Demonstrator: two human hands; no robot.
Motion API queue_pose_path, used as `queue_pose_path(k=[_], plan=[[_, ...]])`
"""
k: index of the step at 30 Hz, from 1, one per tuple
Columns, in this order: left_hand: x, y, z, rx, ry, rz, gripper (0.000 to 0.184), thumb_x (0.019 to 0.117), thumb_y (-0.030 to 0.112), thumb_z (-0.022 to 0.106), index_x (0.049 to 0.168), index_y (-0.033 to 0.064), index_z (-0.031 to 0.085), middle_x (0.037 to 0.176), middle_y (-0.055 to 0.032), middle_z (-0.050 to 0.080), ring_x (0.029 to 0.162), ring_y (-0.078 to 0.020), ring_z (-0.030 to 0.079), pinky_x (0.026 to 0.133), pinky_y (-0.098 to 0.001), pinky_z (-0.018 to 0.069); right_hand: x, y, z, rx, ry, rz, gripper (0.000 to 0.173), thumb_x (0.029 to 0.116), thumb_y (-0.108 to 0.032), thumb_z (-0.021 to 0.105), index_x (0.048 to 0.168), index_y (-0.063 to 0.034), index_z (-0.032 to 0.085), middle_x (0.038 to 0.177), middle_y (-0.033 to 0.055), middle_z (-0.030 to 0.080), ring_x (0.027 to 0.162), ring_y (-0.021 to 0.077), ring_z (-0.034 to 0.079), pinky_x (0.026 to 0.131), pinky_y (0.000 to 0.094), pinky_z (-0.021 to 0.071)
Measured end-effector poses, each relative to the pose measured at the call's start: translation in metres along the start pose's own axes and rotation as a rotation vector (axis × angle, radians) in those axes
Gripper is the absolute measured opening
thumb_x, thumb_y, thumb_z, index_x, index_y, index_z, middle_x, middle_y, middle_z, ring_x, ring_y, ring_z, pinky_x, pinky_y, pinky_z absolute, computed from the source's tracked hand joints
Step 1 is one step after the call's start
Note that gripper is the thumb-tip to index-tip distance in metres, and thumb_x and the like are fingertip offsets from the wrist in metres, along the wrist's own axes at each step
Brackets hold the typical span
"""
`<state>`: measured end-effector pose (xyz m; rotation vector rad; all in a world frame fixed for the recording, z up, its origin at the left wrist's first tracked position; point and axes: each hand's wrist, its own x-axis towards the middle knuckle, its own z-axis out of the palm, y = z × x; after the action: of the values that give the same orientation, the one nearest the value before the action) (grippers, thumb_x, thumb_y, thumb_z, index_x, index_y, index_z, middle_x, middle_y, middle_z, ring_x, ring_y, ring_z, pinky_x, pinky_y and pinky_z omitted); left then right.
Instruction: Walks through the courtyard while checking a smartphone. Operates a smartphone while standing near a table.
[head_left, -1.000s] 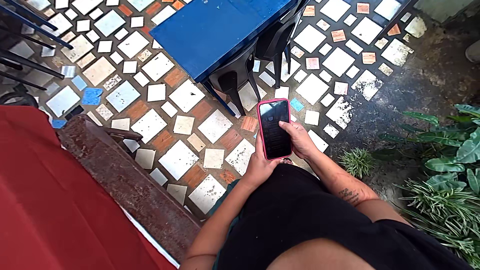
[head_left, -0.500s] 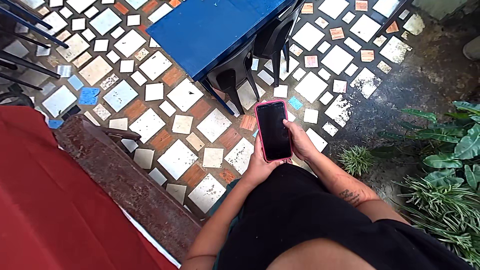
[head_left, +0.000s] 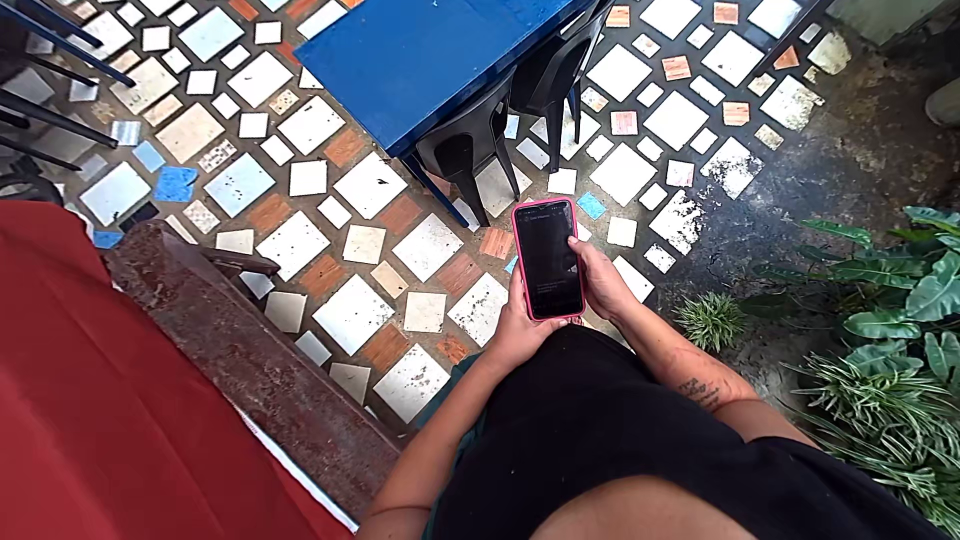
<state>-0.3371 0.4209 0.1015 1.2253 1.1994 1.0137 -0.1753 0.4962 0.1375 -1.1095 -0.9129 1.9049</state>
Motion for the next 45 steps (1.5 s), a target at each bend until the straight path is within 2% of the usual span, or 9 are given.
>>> queue_pose_path(k=[13,29,33,45], plan=[[-0.001,-0.001,0.000,-0.008,0.006,0.005,0.119,0.0766,0.003,0.087,0.162,0.0067,0.005,0.136,-0.0155,0.063,0.120,-0.0192,0.067,0.105,-0.0360,0.0560,-0.001,0.000,0.000,-0.003,-0.016,-0.005,0.047,0.1116,-0.039,0.028,0.121,-0.0103,0.064,0.102,0.0057,0.073,0.093,0.0129,0.071,0.082,0.0330,0.0606],[0.003,-0.002,0.002,-0.007,0.005,-0.002,0.118,0.0763,0.002,0.086,0.161,0.0015,0.004,0.132,-0.0169,0.064,0.117,-0.0182,0.068,0.104,-0.0345,0.0570,0.003,0.001,-0.004,-0.006,-0.009,-0.005,0.045,0.1115,-0.037,0.029,0.122,-0.0093,0.064,0.101,0.0061,0.074,0.092,0.0131,0.071,0.083,0.0329,0.0605],[0.005,-0.003,0.002,-0.026,-0.003,0.005,0.116,0.0767,0.002,0.086,0.160,-0.0007,0.004,0.134,-0.0180,0.063,0.118,-0.0192,0.068,0.104,-0.0349,0.0566,0.005,0.001,-0.006,-0.011,-0.001,-0.009,0.045,0.1116,-0.037,0.030,0.118,-0.0092,0.065,0.099,0.0057,0.074,0.091,0.0126,0.072,0.082,0.0322,0.0605],[0.011,-0.006,0.003,-0.048,0.001,0.001,0.119,0.0758,-0.001,0.086,0.160,0.0010,0.003,0.135,-0.0181,0.062,0.120,-0.0203,0.067,0.105,-0.0363,0.0564,0.011,-0.001,-0.008,-0.006,-0.003,0.010,0.044,0.1115,-0.036,0.031,0.119,-0.0087,0.064,0.098,0.0062,0.074,0.091,0.0130,0.072,0.082,0.0323,0.0604]])
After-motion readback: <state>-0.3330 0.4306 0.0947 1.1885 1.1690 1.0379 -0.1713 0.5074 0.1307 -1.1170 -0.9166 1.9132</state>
